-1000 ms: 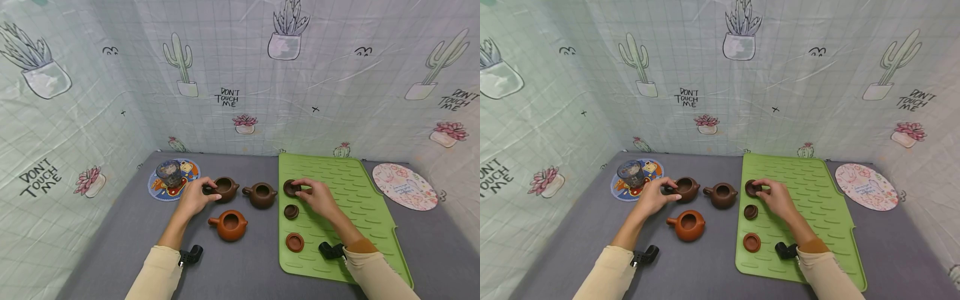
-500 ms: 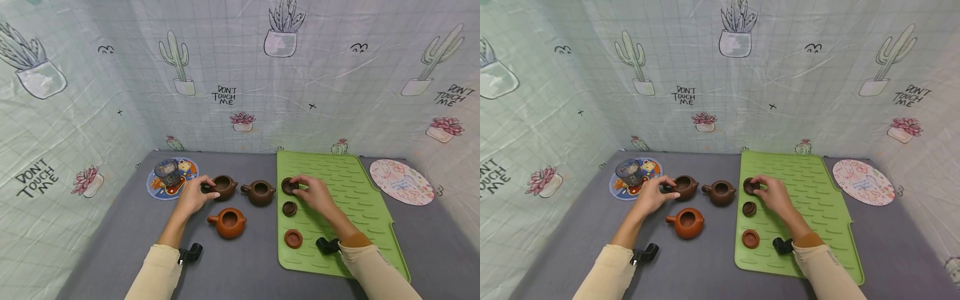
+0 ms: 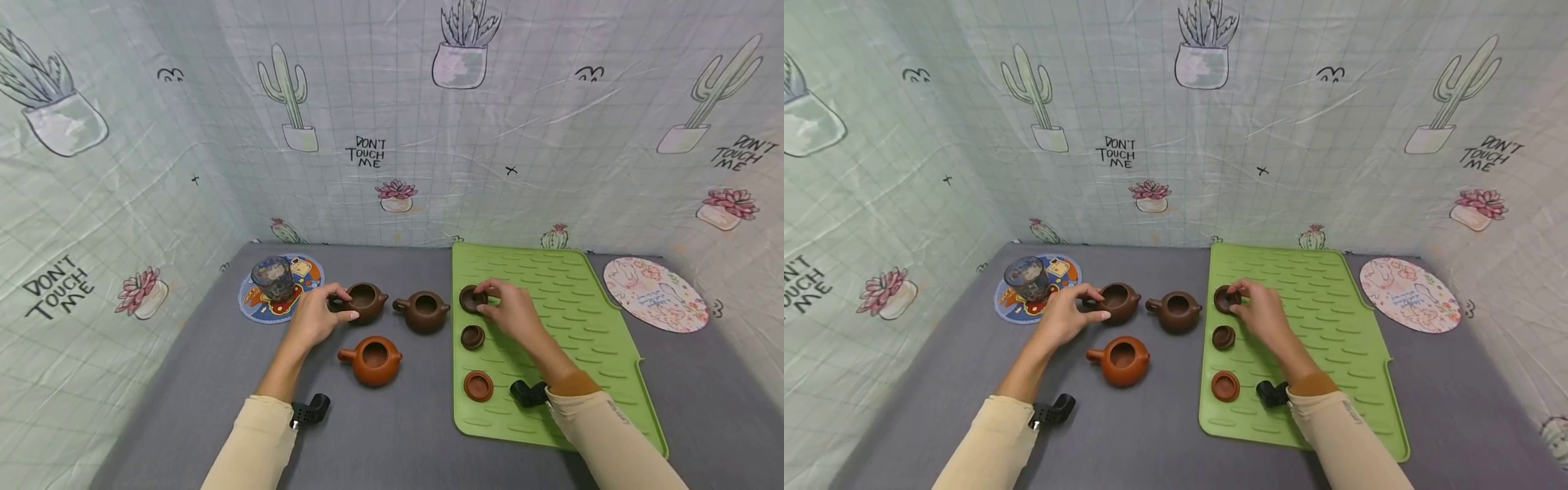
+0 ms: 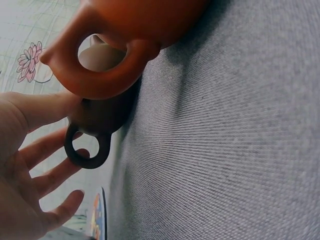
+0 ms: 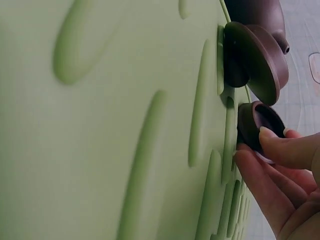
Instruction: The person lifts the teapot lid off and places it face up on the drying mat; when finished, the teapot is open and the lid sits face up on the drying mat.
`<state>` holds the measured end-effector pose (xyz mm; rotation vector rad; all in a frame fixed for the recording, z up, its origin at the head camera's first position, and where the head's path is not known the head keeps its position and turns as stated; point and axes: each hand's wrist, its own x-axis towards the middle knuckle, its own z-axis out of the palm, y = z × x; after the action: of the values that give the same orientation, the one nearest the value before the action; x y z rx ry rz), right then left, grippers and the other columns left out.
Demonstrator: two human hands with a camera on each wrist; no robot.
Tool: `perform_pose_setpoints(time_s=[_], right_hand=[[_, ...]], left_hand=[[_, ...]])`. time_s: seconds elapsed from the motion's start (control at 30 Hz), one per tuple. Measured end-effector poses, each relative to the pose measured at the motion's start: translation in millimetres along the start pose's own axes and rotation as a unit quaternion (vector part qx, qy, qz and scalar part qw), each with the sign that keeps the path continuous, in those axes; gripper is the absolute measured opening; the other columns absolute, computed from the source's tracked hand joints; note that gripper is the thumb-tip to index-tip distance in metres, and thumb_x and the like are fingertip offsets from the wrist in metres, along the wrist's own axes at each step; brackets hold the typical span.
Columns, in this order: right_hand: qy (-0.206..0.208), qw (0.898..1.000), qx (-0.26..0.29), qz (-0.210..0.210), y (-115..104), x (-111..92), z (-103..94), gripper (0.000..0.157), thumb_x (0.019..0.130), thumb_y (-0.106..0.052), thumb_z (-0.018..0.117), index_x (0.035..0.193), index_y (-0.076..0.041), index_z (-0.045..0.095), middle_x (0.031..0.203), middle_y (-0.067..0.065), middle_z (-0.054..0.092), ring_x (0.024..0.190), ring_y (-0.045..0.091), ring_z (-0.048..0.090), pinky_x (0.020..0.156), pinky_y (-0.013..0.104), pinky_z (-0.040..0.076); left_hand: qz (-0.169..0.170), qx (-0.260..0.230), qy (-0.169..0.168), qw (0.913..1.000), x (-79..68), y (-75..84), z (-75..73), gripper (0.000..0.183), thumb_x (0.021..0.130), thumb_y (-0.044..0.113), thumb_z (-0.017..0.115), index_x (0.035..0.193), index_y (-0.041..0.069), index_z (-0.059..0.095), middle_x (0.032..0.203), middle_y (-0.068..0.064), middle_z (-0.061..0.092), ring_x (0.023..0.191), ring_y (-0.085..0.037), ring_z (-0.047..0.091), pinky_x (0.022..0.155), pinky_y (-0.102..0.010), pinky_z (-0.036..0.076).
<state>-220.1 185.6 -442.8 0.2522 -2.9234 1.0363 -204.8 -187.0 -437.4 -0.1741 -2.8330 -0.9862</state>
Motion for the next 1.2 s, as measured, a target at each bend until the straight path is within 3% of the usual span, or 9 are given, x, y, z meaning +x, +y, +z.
perform_pose_setpoints(time_s=[0.23, 0.4, 0.6, 0.83, 1.0, 1.2], right_hand=[[0.019, 1.000, -0.021, 0.001, -4.0, 1.1, 1.6, 0.029, 0.086, -0.003, 0.079, 0.114, -0.007, 0.071, 0.117, 0.025, 0.074, 0.062, 0.017, 0.072, 0.061, 0.030, 0.054], [0.028, 0.999, -0.035, 0.004, -6.1, 0.6, 3.3, 0.029, 0.084, -0.003, 0.081, 0.112, -0.006, 0.070, 0.116, 0.025, 0.074, 0.054, 0.018, 0.060, 0.058, 0.028, 0.040], [0.038, 0.998, -0.040, -0.005, -5.6, -0.5, 5.7, 0.030, 0.082, -0.004, 0.083, 0.110, -0.005, 0.070, 0.113, 0.025, 0.075, 0.077, 0.038, 0.072, 0.061, 0.028, 0.037], [0.040, 0.998, -0.043, -0.002, -5.5, -1.7, 4.7, 0.029, 0.082, -0.006, 0.084, 0.108, -0.006, 0.070, 0.112, 0.025, 0.075, 0.078, 0.039, 0.071, 0.063, 0.030, 0.038], [0.032, 0.998, -0.053, 0.006, -6.8, -2.4, 2.2, 0.028, 0.083, -0.007, 0.083, 0.107, -0.006, 0.069, 0.114, 0.025, 0.074, 0.090, 0.045, 0.072, 0.064, 0.031, 0.041], [0.029, 0.998, -0.059, 0.004, -6.7, -1.3, 0.3, 0.027, 0.083, -0.008, 0.084, 0.104, -0.005, 0.067, 0.112, 0.025, 0.075, 0.106, 0.050, 0.069, 0.074, 0.045, 0.052]], left_hand=[[-0.004, 0.000, -0.003, 1.0000, 2.1, 0.6, -1.0, 0.028, 0.076, 0.027, 0.091, 0.098, 0.019, 0.077, 0.115, -0.008, 0.077, 0.111, -0.031, 0.070, 0.096, -0.050, 0.051], [-0.006, -0.001, -0.007, 1.0000, 2.1, 1.2, -1.2, 0.027, 0.076, 0.026, 0.091, 0.099, 0.019, 0.077, 0.116, -0.008, 0.077, 0.112, -0.031, 0.069, 0.097, -0.050, 0.051], [-0.007, 0.001, -0.007, 1.0000, 1.0, 1.2, -2.0, 0.027, 0.076, 0.026, 0.091, 0.098, 0.019, 0.077, 0.116, -0.008, 0.077, 0.112, -0.031, 0.069, 0.098, -0.050, 0.051], [-0.007, 0.002, -0.007, 0.9999, 0.7, 1.4, -2.6, 0.027, 0.076, 0.027, 0.091, 0.098, 0.019, 0.077, 0.116, -0.008, 0.077, 0.112, -0.031, 0.069, 0.098, -0.049, 0.051], [-0.005, 0.004, -0.011, 0.9999, 0.9, 2.2, -2.0, 0.028, 0.076, 0.027, 0.091, 0.099, 0.019, 0.077, 0.116, -0.008, 0.077, 0.112, -0.031, 0.069, 0.097, -0.049, 0.051], [-0.007, 0.005, -0.007, 0.9999, 2.2, 3.0, -1.7, 0.027, 0.076, 0.028, 0.091, 0.097, 0.019, 0.076, 0.115, -0.008, 0.077, 0.111, -0.031, 0.070, 0.096, -0.048, 0.052]])
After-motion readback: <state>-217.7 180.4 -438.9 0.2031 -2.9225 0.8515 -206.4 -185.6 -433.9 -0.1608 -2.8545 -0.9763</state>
